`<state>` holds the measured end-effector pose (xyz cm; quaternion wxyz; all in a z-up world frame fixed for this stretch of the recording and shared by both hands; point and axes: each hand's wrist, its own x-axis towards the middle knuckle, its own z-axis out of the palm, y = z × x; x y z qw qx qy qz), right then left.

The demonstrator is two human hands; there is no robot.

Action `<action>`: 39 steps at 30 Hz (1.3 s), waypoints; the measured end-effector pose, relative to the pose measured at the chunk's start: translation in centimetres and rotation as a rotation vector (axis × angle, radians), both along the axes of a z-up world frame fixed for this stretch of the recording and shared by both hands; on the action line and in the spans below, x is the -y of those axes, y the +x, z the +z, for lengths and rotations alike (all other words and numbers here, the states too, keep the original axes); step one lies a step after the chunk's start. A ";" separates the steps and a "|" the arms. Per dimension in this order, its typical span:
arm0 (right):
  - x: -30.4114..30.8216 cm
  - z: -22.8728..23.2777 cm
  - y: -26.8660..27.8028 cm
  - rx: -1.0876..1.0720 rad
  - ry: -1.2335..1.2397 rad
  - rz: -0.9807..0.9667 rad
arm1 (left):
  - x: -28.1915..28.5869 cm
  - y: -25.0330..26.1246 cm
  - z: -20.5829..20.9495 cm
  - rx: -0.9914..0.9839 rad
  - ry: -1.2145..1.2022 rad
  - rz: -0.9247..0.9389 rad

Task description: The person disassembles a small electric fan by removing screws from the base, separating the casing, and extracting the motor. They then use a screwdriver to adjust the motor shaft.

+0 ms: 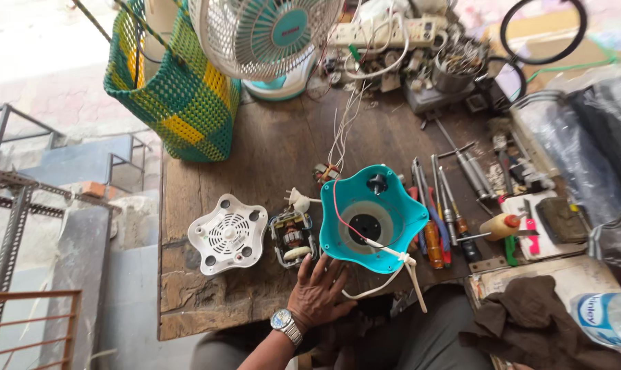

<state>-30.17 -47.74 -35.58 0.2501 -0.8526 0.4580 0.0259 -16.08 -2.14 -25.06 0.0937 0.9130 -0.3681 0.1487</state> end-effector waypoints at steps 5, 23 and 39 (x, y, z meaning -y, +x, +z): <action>-0.5 -0.5 -0.7 -0.001 -0.058 0.026 | 0.0 -0.1 -1.0 -0.098 -0.004 0.012; -7.5 11.8 -7.5 0.365 -0.496 0.528 | 0.1 -1.1 2.0 0.093 -0.330 0.069; -17.3 24.0 6.0 0.877 -0.031 0.851 | 3.0 2.2 15.4 -0.374 -0.627 0.147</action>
